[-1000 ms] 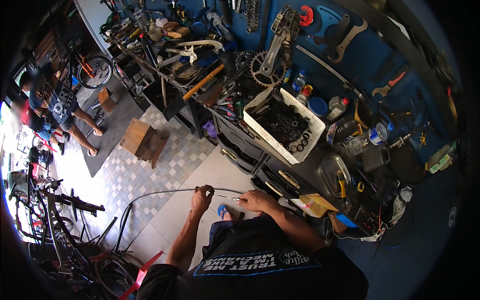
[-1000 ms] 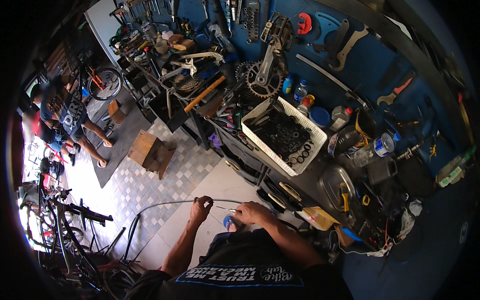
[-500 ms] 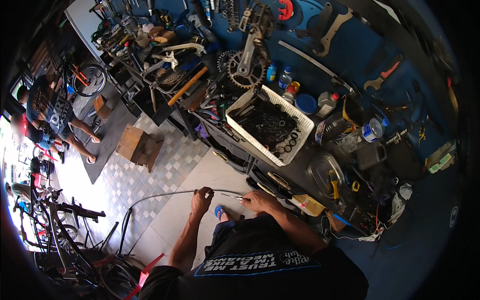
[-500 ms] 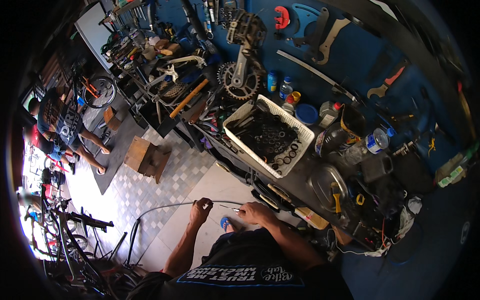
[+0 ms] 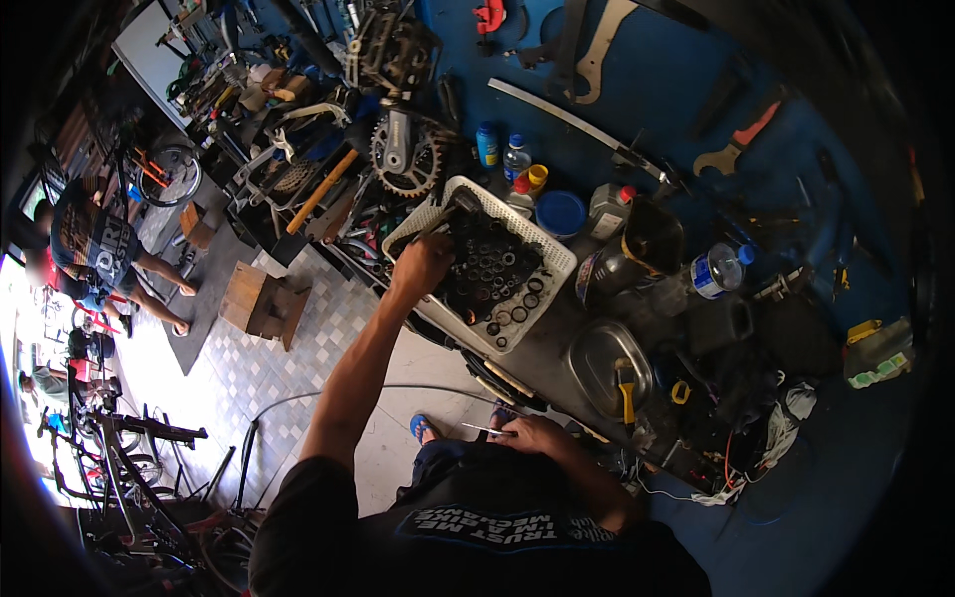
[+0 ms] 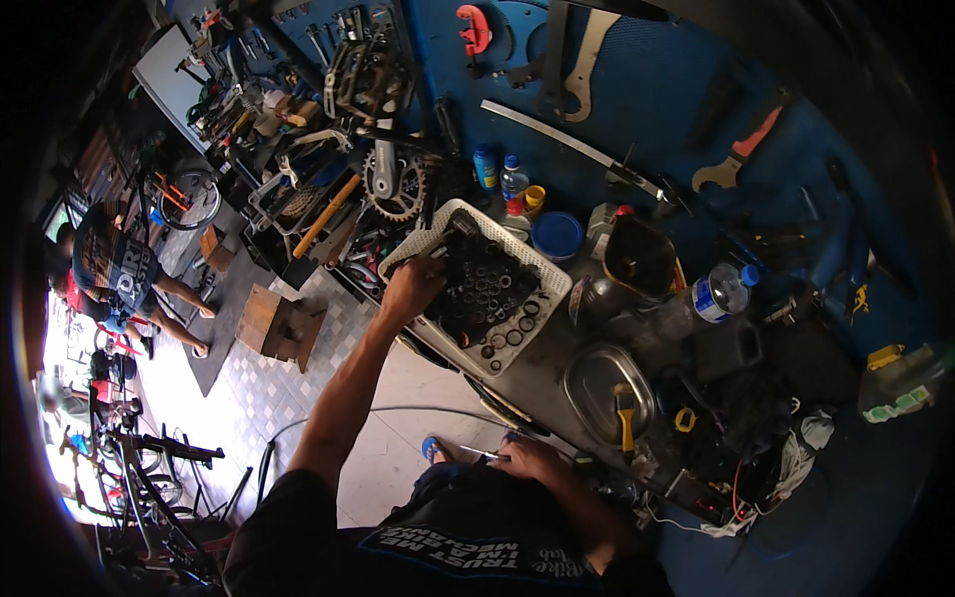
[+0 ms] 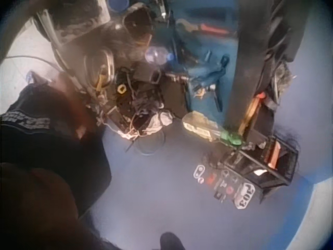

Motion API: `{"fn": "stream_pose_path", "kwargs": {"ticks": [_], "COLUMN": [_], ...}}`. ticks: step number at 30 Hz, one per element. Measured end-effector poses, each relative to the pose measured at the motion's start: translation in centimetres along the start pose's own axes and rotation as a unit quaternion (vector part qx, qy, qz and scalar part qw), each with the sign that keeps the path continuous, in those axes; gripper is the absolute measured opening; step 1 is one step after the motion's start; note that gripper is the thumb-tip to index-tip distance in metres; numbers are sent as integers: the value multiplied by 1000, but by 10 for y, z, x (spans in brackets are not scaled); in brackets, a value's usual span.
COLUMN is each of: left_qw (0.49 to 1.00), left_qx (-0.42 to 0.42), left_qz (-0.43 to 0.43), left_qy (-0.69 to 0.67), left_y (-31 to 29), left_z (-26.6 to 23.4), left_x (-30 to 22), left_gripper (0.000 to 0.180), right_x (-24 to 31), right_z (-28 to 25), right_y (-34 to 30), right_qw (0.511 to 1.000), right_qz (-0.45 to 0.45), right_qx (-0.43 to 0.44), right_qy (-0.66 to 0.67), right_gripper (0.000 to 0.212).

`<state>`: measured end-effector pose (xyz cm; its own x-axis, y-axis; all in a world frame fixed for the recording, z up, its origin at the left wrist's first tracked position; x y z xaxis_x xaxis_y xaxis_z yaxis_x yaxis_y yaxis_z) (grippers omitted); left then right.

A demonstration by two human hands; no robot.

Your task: The person picks up a bicycle cable and applies lubricant from a small container using a brush. They repeatedly dip the brush into the container and coat the cable along its length.

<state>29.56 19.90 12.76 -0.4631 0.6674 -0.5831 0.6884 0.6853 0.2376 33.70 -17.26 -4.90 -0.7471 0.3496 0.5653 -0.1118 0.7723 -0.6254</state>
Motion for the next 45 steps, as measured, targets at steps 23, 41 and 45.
{"fn": "stream_pose_path", "kwargs": {"ticks": [23, 41, 45], "left_qw": [987, 914, 911], "left_qx": [-140, -47, -22], "left_qz": [-66, -382, -380], "left_qy": [-47, -130, -160], "left_y": [-91, -448, -461], "left_z": [-64, -29, -36], "left_x": [23, 116, 129], "left_gripper": [27, 62, 68], "right_x": [-16, 166, 198], "right_z": [-3, -61, -68], "right_y": [22, 134, 177], "right_qw": [999, 970, 962], "right_qz": [-15, -39, -43], "right_qx": [-47, -239, -262], "right_qy": [7, 35, 63], "right_gripper": [38, 39, 38]}}
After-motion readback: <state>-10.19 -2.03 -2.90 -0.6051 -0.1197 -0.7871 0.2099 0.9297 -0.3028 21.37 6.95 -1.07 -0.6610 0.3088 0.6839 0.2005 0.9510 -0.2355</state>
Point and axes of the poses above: each hand's wrist, its own y-axis towards the middle knuckle, its own z-axis out of the palm, x = y × z, the point moved 10 cm from there along y, towards the middle knuckle, and after that the axes turned 11 degrees about z, right-handed, at the moved point
